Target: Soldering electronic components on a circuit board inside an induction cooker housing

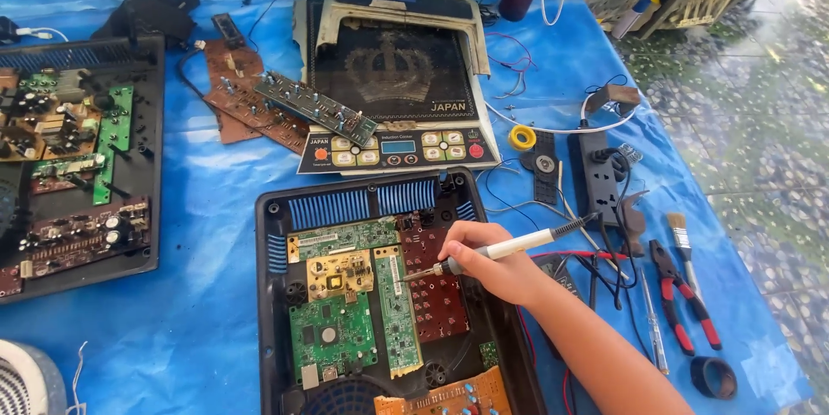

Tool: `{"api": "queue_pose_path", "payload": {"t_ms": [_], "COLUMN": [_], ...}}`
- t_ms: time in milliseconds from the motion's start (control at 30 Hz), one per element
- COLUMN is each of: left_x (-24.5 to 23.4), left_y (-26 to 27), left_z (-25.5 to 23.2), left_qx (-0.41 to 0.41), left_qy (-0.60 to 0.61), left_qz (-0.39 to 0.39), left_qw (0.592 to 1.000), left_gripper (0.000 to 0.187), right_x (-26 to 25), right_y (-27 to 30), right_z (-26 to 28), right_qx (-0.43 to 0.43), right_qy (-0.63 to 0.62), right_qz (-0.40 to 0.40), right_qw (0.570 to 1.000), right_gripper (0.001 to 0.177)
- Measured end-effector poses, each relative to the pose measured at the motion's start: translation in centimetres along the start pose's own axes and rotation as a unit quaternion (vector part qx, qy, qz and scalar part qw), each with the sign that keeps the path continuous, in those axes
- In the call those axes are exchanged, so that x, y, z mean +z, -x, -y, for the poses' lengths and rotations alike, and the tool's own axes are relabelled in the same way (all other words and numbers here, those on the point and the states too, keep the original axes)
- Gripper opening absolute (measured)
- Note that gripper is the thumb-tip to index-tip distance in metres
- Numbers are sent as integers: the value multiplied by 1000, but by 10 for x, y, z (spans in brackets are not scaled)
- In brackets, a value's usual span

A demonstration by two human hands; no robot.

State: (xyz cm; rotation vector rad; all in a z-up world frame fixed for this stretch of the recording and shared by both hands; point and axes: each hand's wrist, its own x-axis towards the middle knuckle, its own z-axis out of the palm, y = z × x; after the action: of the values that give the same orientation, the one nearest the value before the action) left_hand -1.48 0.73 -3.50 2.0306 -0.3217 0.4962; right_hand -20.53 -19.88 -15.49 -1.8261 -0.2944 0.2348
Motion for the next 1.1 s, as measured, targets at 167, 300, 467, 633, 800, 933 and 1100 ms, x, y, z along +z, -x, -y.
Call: {"api": "queue_pose_path", "payload": {"t_ms": [167, 300, 467, 633, 800, 933, 1100], "left_x": [-8, -21, -49, -87, -128, -162, -217], "left_y": [1, 0, 3, 5, 18, 37, 65], "left_z": [7, 10, 18, 23, 36, 53, 79], "left_qx": [-16, -28, -50, -63, -83, -104, -121], "left_qy": [7, 9, 9, 14, 19, 23, 30], "left_qz": [-6, -10, -24, -43, -63, -65, -69], "left_qw": [1000, 1000, 998, 997, 994, 992, 990], "left_gripper": [22, 22, 23, 23, 23, 24, 24], "right_x": [1, 0, 0, -2, -2, -2, -1], "right_y": [0, -1, -2, 1, 1, 0, 0], "right_z": [3, 6, 13, 20, 20, 20, 17], "right_qx": [-5, -9, -7, 2, 30, 29, 31], "right_qy": [6, 3, 12, 0, 6, 12, 12], "right_qz": [-3, 6, 0, 41, 33, 31, 27], "right_qw": [1000, 1000, 1000, 999, 999, 999, 999], "right_gripper": [29, 32, 33, 36, 35, 35, 34]}}
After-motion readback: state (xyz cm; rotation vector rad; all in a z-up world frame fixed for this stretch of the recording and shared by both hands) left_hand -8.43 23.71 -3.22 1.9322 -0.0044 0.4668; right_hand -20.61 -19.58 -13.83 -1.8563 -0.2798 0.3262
